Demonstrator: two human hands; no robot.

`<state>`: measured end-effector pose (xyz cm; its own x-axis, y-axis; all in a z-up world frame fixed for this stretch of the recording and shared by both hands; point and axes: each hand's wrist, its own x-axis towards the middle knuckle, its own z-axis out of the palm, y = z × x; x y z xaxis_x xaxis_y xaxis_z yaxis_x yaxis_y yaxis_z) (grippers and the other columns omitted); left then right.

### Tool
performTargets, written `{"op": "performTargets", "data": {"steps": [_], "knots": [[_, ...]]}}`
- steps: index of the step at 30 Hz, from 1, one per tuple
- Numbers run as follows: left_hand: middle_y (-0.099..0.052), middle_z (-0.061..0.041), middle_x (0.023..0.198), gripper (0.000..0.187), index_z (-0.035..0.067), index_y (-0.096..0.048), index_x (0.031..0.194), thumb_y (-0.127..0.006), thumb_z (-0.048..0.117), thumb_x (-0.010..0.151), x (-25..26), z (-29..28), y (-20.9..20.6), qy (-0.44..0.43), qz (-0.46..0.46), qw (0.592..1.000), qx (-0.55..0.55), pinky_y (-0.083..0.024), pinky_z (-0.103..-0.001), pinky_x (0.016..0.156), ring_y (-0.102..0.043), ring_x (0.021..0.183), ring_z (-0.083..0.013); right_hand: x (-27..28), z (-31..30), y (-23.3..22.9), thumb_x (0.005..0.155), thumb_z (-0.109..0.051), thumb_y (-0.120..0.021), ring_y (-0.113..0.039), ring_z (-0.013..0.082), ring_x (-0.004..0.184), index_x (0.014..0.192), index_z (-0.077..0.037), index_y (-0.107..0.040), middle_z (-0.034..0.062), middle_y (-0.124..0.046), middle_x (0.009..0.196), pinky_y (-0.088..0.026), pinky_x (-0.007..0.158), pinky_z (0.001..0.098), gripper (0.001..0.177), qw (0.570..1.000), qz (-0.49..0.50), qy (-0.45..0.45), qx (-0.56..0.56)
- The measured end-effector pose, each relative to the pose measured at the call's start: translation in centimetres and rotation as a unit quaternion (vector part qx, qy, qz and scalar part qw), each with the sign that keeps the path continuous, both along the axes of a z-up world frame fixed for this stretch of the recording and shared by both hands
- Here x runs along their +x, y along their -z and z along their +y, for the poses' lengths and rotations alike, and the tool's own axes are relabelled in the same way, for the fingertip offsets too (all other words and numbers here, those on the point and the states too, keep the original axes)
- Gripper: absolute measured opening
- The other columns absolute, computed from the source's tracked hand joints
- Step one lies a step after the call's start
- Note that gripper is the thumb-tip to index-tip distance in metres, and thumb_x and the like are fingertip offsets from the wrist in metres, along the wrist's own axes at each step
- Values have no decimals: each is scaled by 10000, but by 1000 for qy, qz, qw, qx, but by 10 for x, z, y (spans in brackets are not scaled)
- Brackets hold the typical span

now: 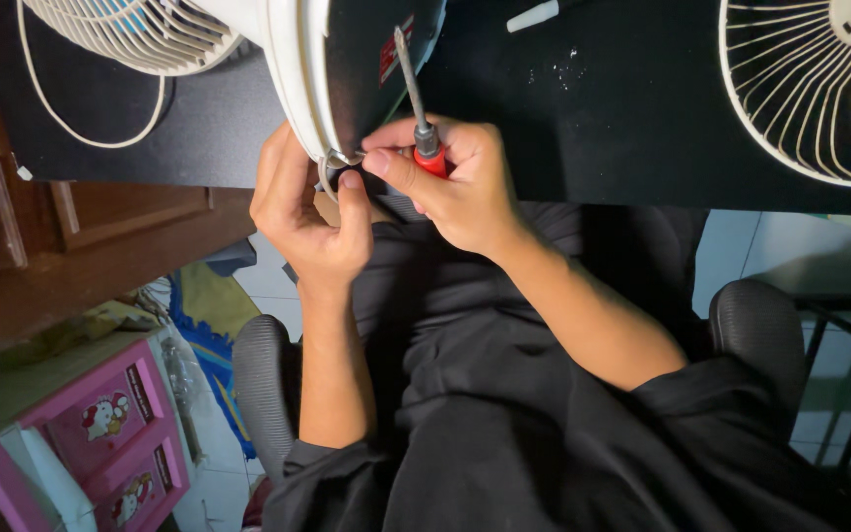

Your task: The person disassembles a small electric fan by removing the rear grille and then the front grille using a screwdriver. They then reassemble the fan by reattaching the front grille and securing it with screws.

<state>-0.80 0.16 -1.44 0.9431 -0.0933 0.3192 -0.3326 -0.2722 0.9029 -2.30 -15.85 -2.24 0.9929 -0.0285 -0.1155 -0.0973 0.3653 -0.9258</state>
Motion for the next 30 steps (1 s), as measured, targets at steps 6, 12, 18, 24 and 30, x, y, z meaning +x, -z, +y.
{"op": "performTargets", "data": {"steps": [6,12,18,24,30], "knots": [[-633,-152,1291,439,-65,-629,1379,-645,-76,941,1,0,-2,-1,-13,1000,22,-563,-253,957,-672,1094,-160,0,3,-2,987,-72,-772,-474,6,622,1079,15,-742,-43,-608,737,-368,547,194,129,999,-4,13,-31],[-638,-131,1262,418,-55,-628,1386,-669,-43,971,0,-1,-6,1,3,1000,13,-571,-246,922,-681,1055,-145,-3,11,-4,982,-32,-785,-555,30,769,1062,8,-699,-23,-650,874,-502,721,191,124,996,-50,73,-4],[-658,-125,1229,448,-25,-647,1355,-708,-67,913,1,-5,-12,-18,-27,998,57,-603,-246,852,-710,983,-145,-4,17,-7,976,-50,-794,-585,31,761,1024,22,-714,0,-681,845,-502,693,204,117,974,-97,127,-161],[-648,-123,1222,491,-20,-643,1353,-801,-30,889,4,-8,-13,-18,-55,995,80,-591,-249,821,-694,982,-159,-3,18,-14,1013,-66,-784,-594,73,692,1009,4,-696,45,-677,858,-487,640,219,113,950,-154,147,-227],[-665,-143,1248,468,-19,-657,1329,-821,-22,890,4,-10,-10,-26,-61,995,72,-586,-277,913,-700,1058,-201,-3,13,-22,1007,-42,-775,-572,110,684,1021,17,-703,64,-655,822,-457,596,220,95,927,-175,153,-294]]}}
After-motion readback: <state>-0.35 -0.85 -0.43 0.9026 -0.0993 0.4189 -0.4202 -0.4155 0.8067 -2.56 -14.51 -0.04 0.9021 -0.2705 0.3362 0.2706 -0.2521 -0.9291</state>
